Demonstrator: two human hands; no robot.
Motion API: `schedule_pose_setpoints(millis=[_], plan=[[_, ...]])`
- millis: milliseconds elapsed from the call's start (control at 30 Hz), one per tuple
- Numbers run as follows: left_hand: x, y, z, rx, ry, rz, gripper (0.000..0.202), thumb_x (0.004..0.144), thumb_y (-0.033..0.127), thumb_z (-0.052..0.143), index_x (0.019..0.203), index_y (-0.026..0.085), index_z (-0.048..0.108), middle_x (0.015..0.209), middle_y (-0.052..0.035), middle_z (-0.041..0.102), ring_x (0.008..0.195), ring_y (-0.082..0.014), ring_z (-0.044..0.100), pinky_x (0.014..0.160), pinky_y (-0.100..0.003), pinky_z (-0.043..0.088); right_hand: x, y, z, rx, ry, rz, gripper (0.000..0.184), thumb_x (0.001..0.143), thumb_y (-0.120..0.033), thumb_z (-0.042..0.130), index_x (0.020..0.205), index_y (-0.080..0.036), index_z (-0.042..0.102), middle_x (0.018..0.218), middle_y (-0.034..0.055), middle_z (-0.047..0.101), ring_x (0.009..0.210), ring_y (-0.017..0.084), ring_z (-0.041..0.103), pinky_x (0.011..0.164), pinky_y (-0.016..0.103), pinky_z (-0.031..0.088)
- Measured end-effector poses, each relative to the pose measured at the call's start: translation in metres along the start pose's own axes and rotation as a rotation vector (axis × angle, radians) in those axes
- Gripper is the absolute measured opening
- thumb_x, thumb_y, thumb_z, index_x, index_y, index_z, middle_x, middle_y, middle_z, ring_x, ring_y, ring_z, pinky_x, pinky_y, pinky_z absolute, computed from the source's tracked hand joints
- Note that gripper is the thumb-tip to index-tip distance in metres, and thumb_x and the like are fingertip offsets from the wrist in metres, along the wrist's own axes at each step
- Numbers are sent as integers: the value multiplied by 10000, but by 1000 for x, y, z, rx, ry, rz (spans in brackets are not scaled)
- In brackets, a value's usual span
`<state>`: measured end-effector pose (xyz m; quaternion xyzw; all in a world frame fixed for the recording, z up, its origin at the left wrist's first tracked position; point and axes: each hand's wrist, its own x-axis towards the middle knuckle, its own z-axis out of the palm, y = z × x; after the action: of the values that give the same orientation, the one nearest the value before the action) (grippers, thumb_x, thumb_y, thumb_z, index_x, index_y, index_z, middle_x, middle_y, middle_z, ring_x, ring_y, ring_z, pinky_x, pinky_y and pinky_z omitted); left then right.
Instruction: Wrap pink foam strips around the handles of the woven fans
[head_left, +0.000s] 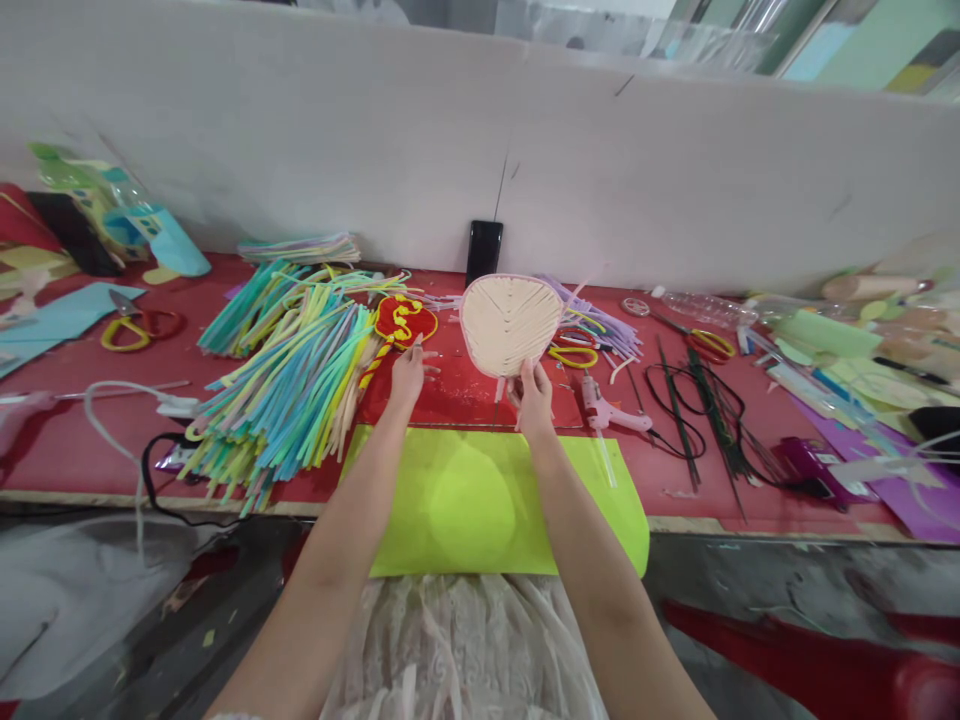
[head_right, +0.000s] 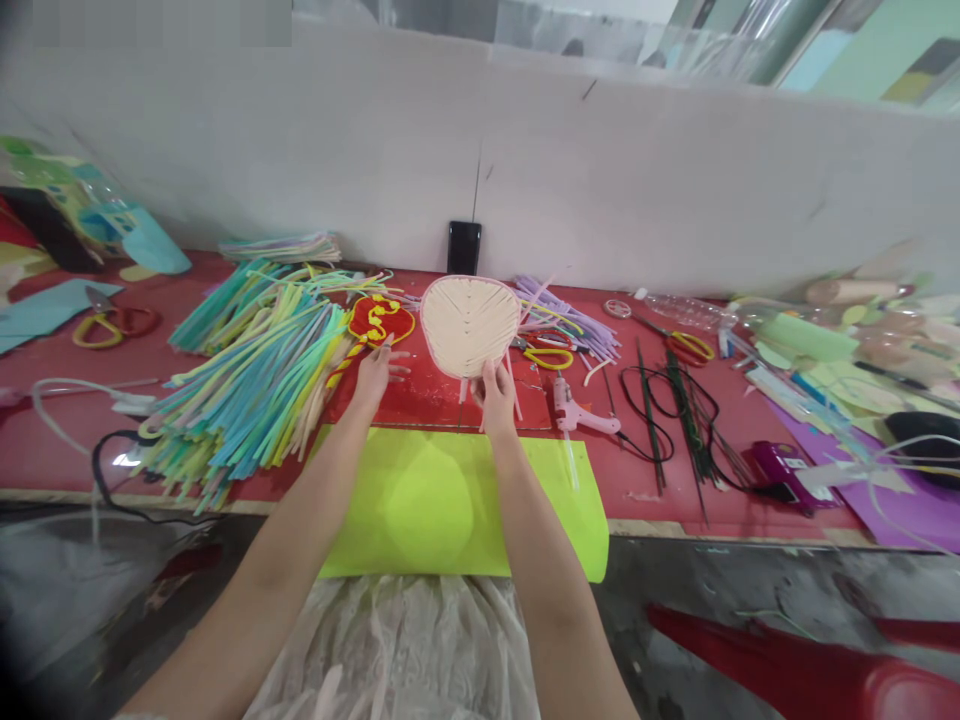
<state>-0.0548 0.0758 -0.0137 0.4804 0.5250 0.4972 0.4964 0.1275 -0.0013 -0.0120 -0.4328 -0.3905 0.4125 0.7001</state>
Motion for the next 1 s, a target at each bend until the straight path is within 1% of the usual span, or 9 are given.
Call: schedule_pose_setpoints(millis=[67,133,300,367,467,600,767,867,1000], plan=[[1,-1,0,-17,3,-10,466,857,201,373,1322,215,396,1023,-71,657,535,-59,599,465,-160,458,0,0,0,12,6,-3,354,772,-550,500,692,-208,456,474,-80,440,322,22,253,315,177,146],[3,-4,0,-32,7,-5,505,837,149,371,1335,232,372,1026,-56,653,568,-54,603,508,-163,471,1,0,0,12,12,2,355,766,-555,504,694,-211,454,475,-81,438,322,22,254,314,176,149],[11,-14,2,-49,20,36,471,814,122,386,1278,167,446,929,-60,671,700,-66,623,703,-198,496,1,1,0,-6,12,-1,366,768,-559,498,675,-209,442,467,-83,430,320,22,243,312,176,148],[13,-16,2,-49,19,23,435,818,128,379,1242,141,470,903,-70,673,726,-75,628,728,-209,493,1,1,0,-7,5,-3,368,773,-555,496,668,-207,442,459,-83,426,317,22,242,311,177,147],[13,-18,4,-52,-2,-11,398,829,138,362,1213,118,466,864,-78,671,669,-81,625,677,-210,499,1,1,0,-3,-2,1,368,774,-554,496,666,-207,440,455,-82,430,312,24,243,308,181,135],[11,-18,5,-28,-68,-34,326,851,196,370,1148,130,486,766,-59,661,573,-86,609,599,-213,501,1,1,1,-15,8,22,371,763,-565,502,676,-209,444,452,-84,427,317,25,244,310,177,136],[9,-21,5,23,-104,34,273,864,246,368,1049,131,532,675,-42,646,571,-105,617,608,-237,501,0,0,1,-22,-2,23,367,761,-567,502,686,-209,468,461,-81,429,327,26,249,317,177,148],[9,-25,5,111,-123,92,270,862,274,378,1020,147,557,673,-40,651,583,-109,621,609,-229,488,0,-1,0,-23,-19,19,358,764,-559,505,695,-209,479,470,-79,432,332,26,253,321,176,158],[9,-28,5,212,-118,140,284,863,312,382,1004,162,578,692,-46,661,602,-116,622,607,-222,466,0,0,-1,-14,-30,12,354,774,-544,506,682,-204,467,471,-78,432,329,25,243,316,177,154]])
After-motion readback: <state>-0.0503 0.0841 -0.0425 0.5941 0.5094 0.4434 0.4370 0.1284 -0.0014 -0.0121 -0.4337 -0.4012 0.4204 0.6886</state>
